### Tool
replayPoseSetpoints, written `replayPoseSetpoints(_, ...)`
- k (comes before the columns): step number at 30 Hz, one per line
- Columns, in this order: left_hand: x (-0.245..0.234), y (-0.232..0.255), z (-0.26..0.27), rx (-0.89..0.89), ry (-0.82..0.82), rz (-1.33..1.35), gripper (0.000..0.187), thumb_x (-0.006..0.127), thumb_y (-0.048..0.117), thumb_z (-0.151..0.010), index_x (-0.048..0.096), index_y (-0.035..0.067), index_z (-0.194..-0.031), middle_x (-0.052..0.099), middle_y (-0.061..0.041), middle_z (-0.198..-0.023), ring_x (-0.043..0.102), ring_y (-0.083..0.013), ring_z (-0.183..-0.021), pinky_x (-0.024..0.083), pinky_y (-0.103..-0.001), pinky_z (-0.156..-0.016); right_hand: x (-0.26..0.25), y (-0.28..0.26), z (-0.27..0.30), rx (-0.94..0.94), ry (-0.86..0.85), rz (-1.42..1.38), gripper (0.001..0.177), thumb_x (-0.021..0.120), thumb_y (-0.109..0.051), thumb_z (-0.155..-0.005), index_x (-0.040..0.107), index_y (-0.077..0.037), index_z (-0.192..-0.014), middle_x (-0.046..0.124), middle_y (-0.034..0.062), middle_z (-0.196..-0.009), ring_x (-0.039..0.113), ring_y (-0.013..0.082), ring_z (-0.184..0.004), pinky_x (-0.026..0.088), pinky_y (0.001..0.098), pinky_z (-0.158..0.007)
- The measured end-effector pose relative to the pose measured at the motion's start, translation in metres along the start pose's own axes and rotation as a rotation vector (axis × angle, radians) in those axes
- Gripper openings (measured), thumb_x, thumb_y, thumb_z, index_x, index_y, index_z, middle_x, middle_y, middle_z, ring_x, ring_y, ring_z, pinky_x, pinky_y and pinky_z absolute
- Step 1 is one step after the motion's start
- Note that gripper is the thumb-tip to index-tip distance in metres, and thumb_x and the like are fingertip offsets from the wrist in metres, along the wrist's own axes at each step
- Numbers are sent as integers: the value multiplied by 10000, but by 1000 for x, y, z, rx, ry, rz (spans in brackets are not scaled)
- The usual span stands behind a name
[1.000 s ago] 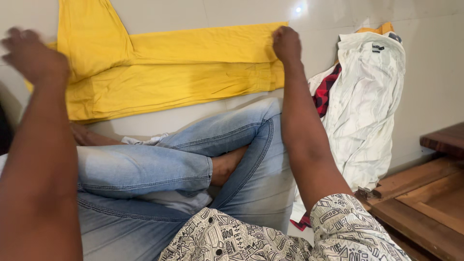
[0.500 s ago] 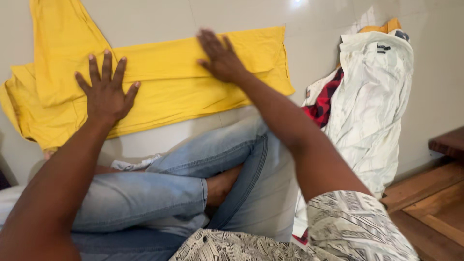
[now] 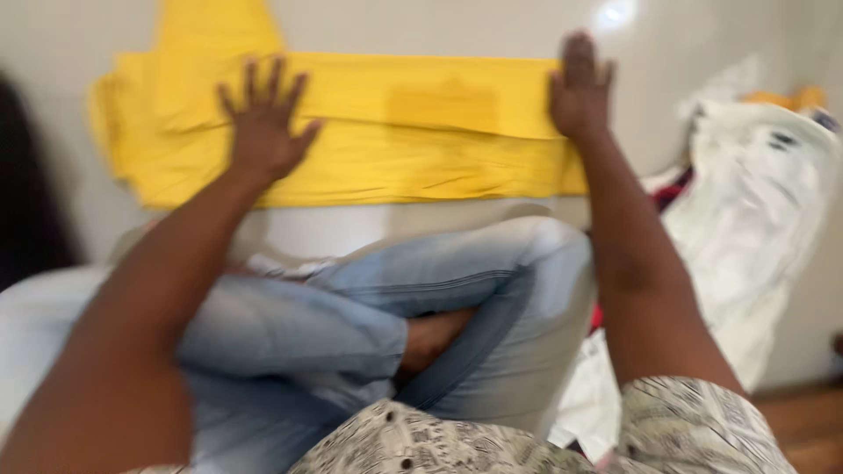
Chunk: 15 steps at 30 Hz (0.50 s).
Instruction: The person folds a yellow shirt by hand and places it into a black bag.
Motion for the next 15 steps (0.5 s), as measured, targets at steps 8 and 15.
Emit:
replayPoseSetpoints(8, 4, -7, -1, -42, -12, -36, 746, 440, 646, -1024, 324, 255, -1648, 119, -71, -1745, 19, -401, -1588, -21, -802, -1152, -16, -121, 21, -95, -299, 29, 807, 450, -579, -1015, 261, -85, -1625, 194, 210, -1708, 301, 377, -1521, 307, 561, -1194)
replayPoseSetpoints(15, 16, -29, -13, -93, -21, -25, 809, 451, 682, -992, 237, 238, -1633, 135, -83, -1710, 39, -380, -1567, 21, -751, -1163, -15, -217, 68, 4, -544, -26, 926, 607, -668, -896, 278, -219, -1636, 270, 178, -1664, 398, 415, -1450, 370, 529, -1156)
Point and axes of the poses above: each hand's wrist, its own z-axis away from the middle knuckle, its own x-axis out of the palm, y = z × x, the point moved 10 cm from there along -z, towards the middle knuckle
